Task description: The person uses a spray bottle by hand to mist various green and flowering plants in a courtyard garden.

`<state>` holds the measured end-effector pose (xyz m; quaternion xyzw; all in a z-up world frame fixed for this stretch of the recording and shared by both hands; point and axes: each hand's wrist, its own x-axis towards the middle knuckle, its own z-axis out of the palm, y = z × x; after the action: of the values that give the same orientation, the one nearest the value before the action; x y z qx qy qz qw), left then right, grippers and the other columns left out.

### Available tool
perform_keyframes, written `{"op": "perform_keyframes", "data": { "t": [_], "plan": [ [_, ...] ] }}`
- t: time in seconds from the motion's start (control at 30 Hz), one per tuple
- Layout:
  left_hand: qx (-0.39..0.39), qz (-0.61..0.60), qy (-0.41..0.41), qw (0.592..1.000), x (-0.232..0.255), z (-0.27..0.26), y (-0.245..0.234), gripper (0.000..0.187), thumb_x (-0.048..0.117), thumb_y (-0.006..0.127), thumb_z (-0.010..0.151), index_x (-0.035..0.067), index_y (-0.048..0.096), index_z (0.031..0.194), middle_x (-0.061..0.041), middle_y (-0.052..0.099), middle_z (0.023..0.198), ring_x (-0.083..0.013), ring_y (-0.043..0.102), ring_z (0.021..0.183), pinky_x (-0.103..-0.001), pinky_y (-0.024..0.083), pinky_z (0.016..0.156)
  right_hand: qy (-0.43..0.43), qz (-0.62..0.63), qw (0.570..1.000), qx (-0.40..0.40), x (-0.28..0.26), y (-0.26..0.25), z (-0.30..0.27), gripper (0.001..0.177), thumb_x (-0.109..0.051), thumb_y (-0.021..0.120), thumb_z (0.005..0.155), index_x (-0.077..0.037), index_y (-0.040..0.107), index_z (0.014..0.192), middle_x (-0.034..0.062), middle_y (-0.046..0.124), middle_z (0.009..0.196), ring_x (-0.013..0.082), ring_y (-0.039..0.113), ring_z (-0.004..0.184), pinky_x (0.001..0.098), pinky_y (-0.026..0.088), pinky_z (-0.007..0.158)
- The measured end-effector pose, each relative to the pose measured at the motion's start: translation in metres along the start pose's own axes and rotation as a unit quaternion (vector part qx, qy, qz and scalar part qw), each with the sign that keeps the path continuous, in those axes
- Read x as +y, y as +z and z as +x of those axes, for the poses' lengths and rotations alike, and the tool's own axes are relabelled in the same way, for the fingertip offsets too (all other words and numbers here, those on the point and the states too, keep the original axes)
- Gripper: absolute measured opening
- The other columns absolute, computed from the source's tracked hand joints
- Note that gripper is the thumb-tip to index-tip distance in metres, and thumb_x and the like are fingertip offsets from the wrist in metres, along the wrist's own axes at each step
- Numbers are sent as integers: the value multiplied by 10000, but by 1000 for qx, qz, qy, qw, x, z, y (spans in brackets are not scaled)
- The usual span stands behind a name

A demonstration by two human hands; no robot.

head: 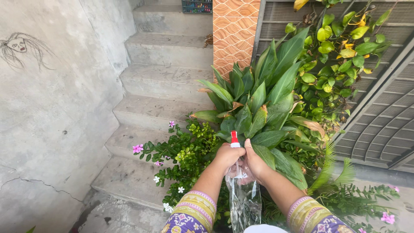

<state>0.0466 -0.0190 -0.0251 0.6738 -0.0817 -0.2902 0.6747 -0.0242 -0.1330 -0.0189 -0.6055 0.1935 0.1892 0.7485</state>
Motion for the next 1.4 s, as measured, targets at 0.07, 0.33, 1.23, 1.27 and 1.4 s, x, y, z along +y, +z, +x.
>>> {"op": "perform_keyframes", "data": {
  "t": [0.07, 0.33, 1.23, 1.27, 1.4],
  "plan": [
    [3, -21, 4, 1000, -2, 0, 11, 241, 118, 730, 778, -48, 679, 944, -122, 697, 786, -213, 670, 572, -373, 544, 473, 13, -1, 1000, 3, -1, -8, -4, 1000, -885, 39, 806, -247, 507, 1417, 58, 712, 1088, 274, 733, 877, 570, 556, 688],
    [70, -34, -23, 997, -11, 3, 45, 347, 121, 763, 778, 39, 565, 1051, -106, 687, 865, -244, 686, 645, -408, 583, 545, -39, 31, 997, -54, 12, -45, -9, 1022, -919, 125, 876, -176, 512, 1461, 183, 698, 1123, 340, 734, 914, 597, 577, 757],
    [96, -69, -20, 993, -37, -40, 100, 426, 111, 751, 756, -70, 616, 1118, -172, 686, 895, -257, 676, 639, -421, 592, 538, 48, -58, 996, -56, 40, -80, -52, 1001, -885, 53, 814, -227, 501, 1421, 84, 704, 1151, 298, 735, 929, 528, 570, 684],
    [105, -79, -41, 990, -36, -42, 102, 448, 106, 747, 751, -44, 572, 1135, -169, 680, 900, -262, 680, 652, -448, 596, 552, 50, -51, 996, -60, 41, -81, -53, 997, -886, 56, 815, -228, 501, 1418, 97, 701, 1142, 302, 730, 933, 526, 568, 681],
    [137, -37, -53, 988, -45, -37, 110, 487, 123, 768, 768, -14, 527, 1169, -152, 697, 929, -257, 699, 696, -434, 610, 616, 51, -41, 996, -57, 46, -88, -57, 976, -881, 79, 817, -242, 507, 1417, 86, 715, 1159, 289, 737, 971, 512, 575, 699]
  ]
}}
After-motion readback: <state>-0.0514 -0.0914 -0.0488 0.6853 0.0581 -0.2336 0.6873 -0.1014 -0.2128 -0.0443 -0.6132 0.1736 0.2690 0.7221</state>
